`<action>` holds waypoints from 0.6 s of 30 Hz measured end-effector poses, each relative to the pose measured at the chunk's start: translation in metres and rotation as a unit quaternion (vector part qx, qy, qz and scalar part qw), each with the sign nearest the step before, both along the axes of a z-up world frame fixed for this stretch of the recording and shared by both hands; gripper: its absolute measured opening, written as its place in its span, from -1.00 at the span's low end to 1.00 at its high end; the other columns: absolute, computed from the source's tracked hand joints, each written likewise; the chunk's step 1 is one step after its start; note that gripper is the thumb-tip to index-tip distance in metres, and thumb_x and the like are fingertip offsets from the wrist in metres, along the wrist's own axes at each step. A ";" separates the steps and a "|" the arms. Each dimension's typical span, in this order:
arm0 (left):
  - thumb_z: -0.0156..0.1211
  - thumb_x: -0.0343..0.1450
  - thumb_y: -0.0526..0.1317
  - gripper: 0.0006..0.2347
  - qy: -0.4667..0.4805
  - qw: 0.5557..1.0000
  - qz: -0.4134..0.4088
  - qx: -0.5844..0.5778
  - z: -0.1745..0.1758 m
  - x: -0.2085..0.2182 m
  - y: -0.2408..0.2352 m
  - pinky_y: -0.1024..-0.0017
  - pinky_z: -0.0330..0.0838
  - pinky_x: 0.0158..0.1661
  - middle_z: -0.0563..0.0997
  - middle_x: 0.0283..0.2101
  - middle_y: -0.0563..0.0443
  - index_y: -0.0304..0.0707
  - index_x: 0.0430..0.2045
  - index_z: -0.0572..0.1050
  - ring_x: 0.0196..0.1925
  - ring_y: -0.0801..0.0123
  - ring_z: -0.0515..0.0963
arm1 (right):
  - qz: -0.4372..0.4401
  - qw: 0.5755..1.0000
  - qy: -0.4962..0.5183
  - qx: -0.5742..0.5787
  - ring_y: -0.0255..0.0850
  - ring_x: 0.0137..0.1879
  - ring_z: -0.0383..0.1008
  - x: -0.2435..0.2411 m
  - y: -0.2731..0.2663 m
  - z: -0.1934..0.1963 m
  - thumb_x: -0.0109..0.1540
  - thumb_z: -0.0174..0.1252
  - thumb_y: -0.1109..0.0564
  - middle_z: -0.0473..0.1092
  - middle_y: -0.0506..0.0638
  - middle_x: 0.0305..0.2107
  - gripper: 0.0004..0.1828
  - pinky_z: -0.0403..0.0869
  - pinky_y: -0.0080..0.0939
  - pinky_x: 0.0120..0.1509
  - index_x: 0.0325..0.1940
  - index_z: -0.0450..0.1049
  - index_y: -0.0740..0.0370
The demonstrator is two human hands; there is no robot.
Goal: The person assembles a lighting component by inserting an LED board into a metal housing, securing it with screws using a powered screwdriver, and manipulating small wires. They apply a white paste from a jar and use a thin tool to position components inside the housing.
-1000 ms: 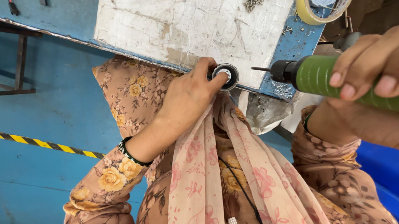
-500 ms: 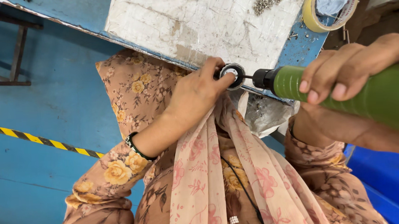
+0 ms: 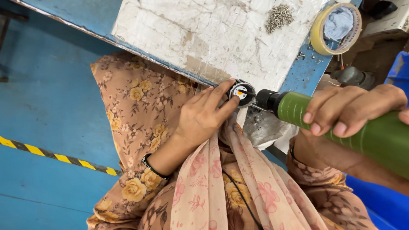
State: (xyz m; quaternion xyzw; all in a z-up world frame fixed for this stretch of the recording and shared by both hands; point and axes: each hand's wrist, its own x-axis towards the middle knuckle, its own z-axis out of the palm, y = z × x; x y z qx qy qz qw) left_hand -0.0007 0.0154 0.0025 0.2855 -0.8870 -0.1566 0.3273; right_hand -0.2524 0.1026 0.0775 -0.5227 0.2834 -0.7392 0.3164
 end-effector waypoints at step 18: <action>0.20 0.45 -0.27 -0.88 0.010 1.000 0.019 0.001 0.000 -0.004 0.000 0.33 0.59 0.03 0.53 0.18 -0.10 -0.08 -0.16 0.53 -0.08 0.13 0.69 | 0.015 0.999 0.044 -0.012 -0.11 -0.47 0.36 -0.012 -0.013 0.001 0.15 -0.13 -0.75 0.29 -0.03 -0.41 0.05 0.42 0.07 -0.41 0.29 0.30 0.16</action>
